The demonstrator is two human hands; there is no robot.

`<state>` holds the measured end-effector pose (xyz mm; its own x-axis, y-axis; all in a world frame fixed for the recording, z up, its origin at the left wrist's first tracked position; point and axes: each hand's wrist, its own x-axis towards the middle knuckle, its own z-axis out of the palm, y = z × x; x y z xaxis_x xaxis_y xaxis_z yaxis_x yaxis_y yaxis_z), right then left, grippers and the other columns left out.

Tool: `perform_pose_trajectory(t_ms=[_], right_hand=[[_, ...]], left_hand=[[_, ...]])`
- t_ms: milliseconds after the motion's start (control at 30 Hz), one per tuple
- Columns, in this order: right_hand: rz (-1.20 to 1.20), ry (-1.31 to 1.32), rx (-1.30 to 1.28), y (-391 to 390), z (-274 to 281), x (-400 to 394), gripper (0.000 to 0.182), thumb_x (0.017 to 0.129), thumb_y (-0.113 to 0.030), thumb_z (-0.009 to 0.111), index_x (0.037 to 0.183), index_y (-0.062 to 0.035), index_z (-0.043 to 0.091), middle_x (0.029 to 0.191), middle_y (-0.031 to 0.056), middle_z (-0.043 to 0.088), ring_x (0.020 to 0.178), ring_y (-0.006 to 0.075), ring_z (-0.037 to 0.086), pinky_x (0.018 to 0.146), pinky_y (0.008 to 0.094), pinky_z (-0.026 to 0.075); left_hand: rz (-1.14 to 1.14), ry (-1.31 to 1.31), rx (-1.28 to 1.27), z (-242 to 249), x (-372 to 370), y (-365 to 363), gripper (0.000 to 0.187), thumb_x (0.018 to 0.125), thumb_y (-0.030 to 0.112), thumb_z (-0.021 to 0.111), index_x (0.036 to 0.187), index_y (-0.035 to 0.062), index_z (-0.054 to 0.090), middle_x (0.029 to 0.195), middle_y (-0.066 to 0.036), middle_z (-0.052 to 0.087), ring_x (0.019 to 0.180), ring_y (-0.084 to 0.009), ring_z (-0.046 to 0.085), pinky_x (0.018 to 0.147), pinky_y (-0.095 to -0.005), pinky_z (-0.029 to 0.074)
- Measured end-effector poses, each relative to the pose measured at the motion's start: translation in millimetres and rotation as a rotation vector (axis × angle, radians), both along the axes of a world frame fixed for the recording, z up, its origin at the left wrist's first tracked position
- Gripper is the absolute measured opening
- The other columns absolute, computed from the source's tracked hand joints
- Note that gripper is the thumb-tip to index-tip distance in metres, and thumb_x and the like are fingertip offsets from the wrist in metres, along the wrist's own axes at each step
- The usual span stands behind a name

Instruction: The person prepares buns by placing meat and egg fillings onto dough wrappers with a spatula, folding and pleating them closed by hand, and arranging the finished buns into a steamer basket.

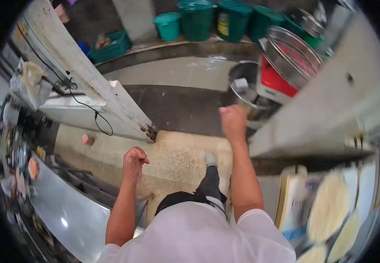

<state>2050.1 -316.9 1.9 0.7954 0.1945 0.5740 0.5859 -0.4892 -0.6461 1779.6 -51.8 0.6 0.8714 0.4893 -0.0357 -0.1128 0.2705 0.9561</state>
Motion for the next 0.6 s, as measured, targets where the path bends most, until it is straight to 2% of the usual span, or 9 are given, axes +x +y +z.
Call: perform_pose_trajectory(t_ms=[67, 100, 133, 200, 267, 333, 467, 533, 600], right_hand=[[-0.116, -0.127, 0.076, -8, -2, 88, 0.019, 0.089, -0.019, 0.064, 0.084, -0.0010, 0.066, 0.085, 0.0171, 0.062, 0.082, 0.0361, 0.059, 0.077, 0.0445, 0.047], [-0.186, 0.060, 0.012, -20, 2, 134, 0.016, 0.089, -0.017, 0.063, 0.087, -0.0019, 0.067, 0.089, 0.0157, 0.064, 0.089, 0.0355, 0.060, 0.082, 0.0435, 0.047], [-0.213, -0.151, 0.023, -40, 31, 202, 0.018, 0.089, -0.019, 0.065, 0.094, -0.0026, 0.067, 0.096, 0.0146, 0.065, 0.096, 0.0341, 0.060, 0.087, 0.0436, 0.046], [-0.461, -0.372, -0.186, -82, 41, 278, 0.028, 0.088, -0.026, 0.067, 0.104, -0.0025, 0.067, 0.104, 0.0158, 0.064, 0.103, 0.0343, 0.059, 0.093, 0.0440, 0.045], [-0.768, -0.320, -0.400, -120, 45, 323, 0.036, 0.088, -0.034, 0.067, 0.109, -0.0048, 0.067, 0.108, 0.0167, 0.064, 0.108, 0.0349, 0.058, 0.096, 0.0445, 0.044], [-0.995, -0.407, -0.577, -146, 30, 349, 0.041, 0.089, -0.045, 0.065, 0.104, -0.0074, 0.070, 0.105, 0.0158, 0.067, 0.101, 0.0368, 0.061, 0.093, 0.0459, 0.044], [-0.953, -0.223, -0.748, -173, 23, 363, 0.046, 0.088, -0.054, 0.063, 0.084, -0.0095, 0.073, 0.085, 0.0131, 0.070, 0.079, 0.0351, 0.064, 0.074, 0.0468, 0.048], [-0.998, -0.391, -0.662, -185, 25, 385, 0.053, 0.086, -0.057, 0.064, 0.062, -0.0100, 0.069, 0.062, 0.0108, 0.065, 0.058, 0.0331, 0.060, 0.054, 0.0476, 0.043], [-1.033, -0.652, -0.637, -177, 73, 396, 0.057, 0.089, -0.057, 0.061, 0.055, -0.0112, 0.065, 0.054, 0.0141, 0.060, 0.053, 0.0345, 0.057, 0.051, 0.0490, 0.043]], left_hand=[[0.073, 0.023, 0.019, -8, 59, -5, 0.053, 0.086, 0.057, 0.068, 0.080, 0.0060, 0.059, 0.077, -0.003, 0.054, 0.073, -0.0137, 0.056, 0.069, -0.0315, 0.050], [0.079, 0.059, 0.031, -7, 83, -10, 0.052, 0.086, 0.058, 0.068, 0.084, 0.0063, 0.059, 0.080, -0.002, 0.055, 0.076, -0.0134, 0.058, 0.072, -0.0312, 0.051], [0.126, 0.096, 0.035, 10, 127, -17, 0.052, 0.086, 0.058, 0.068, 0.084, 0.0063, 0.059, 0.080, -0.002, 0.055, 0.076, -0.0134, 0.058, 0.072, -0.0312, 0.051], [-0.134, 0.087, 0.106, 38, 192, -29, 0.053, 0.086, 0.059, 0.067, 0.093, 0.0065, 0.061, 0.088, -0.001, 0.059, 0.085, -0.0128, 0.060, 0.078, -0.0298, 0.051], [-0.156, 0.104, 0.165, 50, 233, -24, 0.058, 0.083, 0.064, 0.067, 0.095, 0.0071, 0.061, 0.091, -0.002, 0.059, 0.087, -0.0138, 0.061, 0.080, -0.0301, 0.051], [-0.189, 0.129, 0.207, 47, 259, -22, 0.064, 0.080, 0.068, 0.067, 0.098, 0.0076, 0.061, 0.093, -0.003, 0.060, 0.089, -0.0147, 0.063, 0.082, -0.0304, 0.051], [-0.129, 0.108, 0.102, 30, 289, -15, 0.061, 0.082, 0.065, 0.066, 0.099, 0.0070, 0.061, 0.092, -0.002, 0.061, 0.089, -0.0134, 0.061, 0.083, -0.0300, 0.050], [-0.084, 0.076, 0.067, 27, 291, -18, 0.056, 0.086, 0.060, 0.066, 0.101, 0.0064, 0.062, 0.091, -0.002, 0.061, 0.088, -0.0122, 0.060, 0.083, -0.0287, 0.049], [-0.113, 0.117, 0.100, 24, 290, -19, 0.055, 0.088, 0.059, 0.065, 0.101, 0.0055, 0.062, 0.090, -0.002, 0.061, 0.089, -0.0121, 0.059, 0.083, -0.0289, 0.048]])
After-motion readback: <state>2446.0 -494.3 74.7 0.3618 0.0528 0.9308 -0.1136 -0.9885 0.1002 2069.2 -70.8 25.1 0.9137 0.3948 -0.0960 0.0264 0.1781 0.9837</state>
